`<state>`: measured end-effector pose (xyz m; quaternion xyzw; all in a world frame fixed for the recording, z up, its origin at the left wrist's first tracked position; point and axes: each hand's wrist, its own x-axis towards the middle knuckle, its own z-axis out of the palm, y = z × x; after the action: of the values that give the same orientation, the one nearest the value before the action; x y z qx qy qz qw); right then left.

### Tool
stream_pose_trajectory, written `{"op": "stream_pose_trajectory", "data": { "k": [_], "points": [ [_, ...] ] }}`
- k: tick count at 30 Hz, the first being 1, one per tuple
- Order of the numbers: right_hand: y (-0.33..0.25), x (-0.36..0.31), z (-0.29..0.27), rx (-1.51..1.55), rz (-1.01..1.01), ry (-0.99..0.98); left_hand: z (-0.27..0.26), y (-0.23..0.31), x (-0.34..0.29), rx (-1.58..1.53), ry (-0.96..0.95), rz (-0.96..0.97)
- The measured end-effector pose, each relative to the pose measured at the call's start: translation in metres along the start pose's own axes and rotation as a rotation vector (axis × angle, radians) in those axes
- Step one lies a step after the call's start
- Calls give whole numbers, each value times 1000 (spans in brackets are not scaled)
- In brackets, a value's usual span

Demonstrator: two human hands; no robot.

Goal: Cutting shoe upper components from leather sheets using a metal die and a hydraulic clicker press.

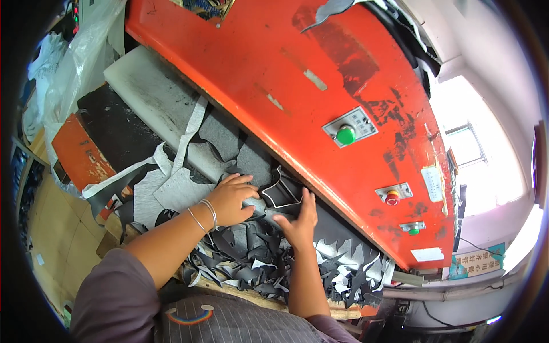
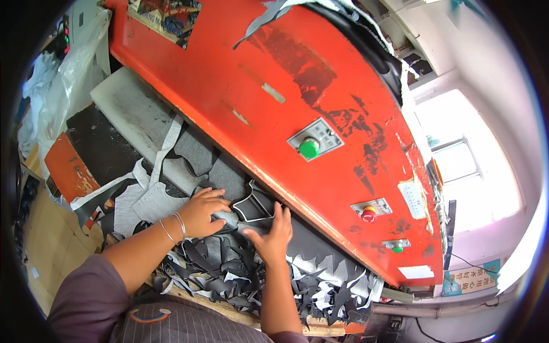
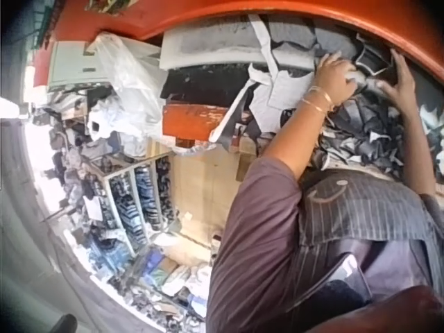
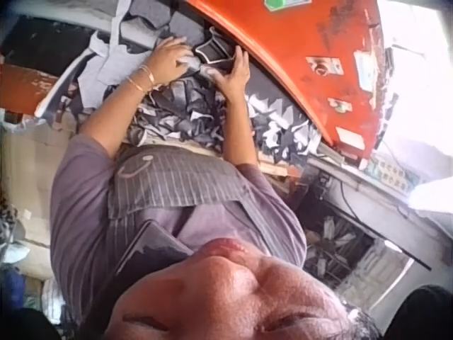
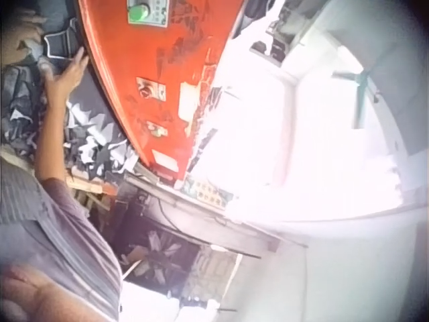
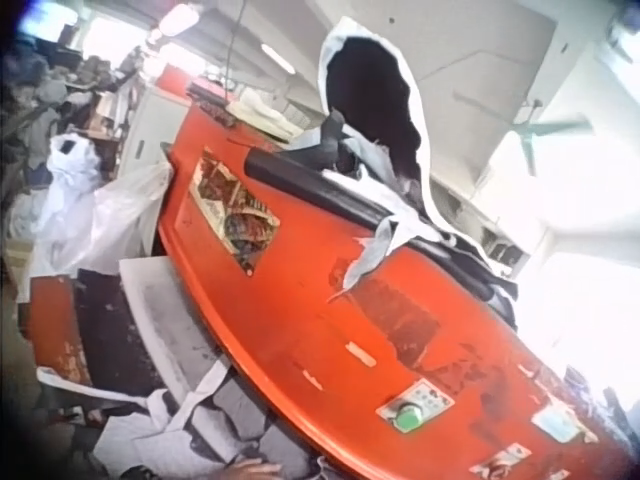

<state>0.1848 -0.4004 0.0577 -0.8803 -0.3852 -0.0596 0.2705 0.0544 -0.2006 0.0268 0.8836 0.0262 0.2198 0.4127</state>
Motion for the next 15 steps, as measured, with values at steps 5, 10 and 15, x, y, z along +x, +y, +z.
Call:
{"op": "stream_pose_trajectory", "data": {
  "k": [5, 10, 15],
  "points": [
    [22, -41, -116, 191, 87, 576, -50, 60, 29, -84, 305, -159],
    [59, -24, -233, 46, 279, 1190, -60, 127, 55, -170, 379, 180],
    [119, -19, -287, -259, 310, 1358, -64, 170, 70, 115, 438, 432]
  ]
}}
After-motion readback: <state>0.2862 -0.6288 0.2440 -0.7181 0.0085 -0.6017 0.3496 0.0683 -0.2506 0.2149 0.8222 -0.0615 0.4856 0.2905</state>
